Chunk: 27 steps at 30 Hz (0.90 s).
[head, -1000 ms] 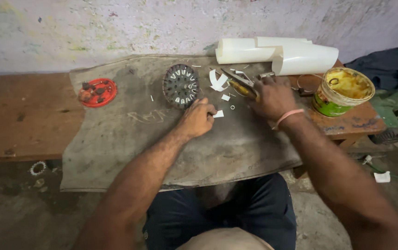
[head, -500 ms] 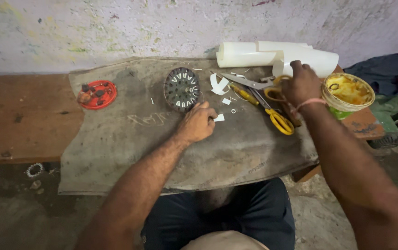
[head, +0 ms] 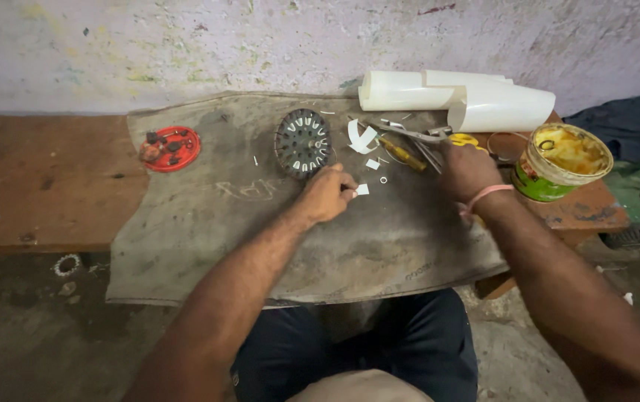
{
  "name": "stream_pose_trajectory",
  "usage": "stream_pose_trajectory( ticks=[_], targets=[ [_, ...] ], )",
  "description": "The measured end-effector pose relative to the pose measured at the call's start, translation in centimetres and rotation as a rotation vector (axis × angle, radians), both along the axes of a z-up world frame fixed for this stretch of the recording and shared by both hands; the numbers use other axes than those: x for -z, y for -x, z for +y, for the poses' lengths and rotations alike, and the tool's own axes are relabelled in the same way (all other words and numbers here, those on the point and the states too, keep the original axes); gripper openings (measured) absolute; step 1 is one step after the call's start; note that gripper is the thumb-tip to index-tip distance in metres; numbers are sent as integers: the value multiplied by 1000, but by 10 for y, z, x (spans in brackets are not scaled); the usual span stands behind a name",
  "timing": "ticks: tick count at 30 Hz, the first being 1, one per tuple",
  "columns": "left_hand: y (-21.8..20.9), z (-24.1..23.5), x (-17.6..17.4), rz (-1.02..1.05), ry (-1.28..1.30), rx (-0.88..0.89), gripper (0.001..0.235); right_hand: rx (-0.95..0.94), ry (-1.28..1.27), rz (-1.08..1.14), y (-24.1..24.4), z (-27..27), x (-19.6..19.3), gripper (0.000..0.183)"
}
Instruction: The person cuts strips of white insulation paper and inserts them into the slots of a ceiling fan motor stator. They also place a metal hub into the center of the stator assembly.
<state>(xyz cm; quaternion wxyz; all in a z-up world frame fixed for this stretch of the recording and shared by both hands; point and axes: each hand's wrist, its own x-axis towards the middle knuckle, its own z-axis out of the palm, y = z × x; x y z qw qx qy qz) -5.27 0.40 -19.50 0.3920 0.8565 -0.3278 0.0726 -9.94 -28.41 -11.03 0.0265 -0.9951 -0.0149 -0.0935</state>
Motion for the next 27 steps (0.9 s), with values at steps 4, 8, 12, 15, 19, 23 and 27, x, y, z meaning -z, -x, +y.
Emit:
stream_pose_trajectory(
  ticks=[4,8,12,15,19,23,27],
  targets=[
    [-11,-6,3,20,50,-9,14,-58,-197,-25,30,1,-35,41],
    [4,-20,-6,90,-64,-207,24,16,-691,114,57,13,-54,40],
    [25,-42,-15,40,-172,-412,35,-58,-904,230,55,25,-38,31],
    [33,-49,-14,-29,-170,-501,36,-70,-633,215,41,31,-17,29],
    [34,-49,-6,-37,-230,-450,32,-385,-366,-94,18,50,13,20],
    [38,-41,1,-237,-205,-377,25,-251,-421,-34,9,65,32,28],
    [41,-30,1,-234,-257,-260,26,-162,-401,-55,2,69,39,21]
  ],
)
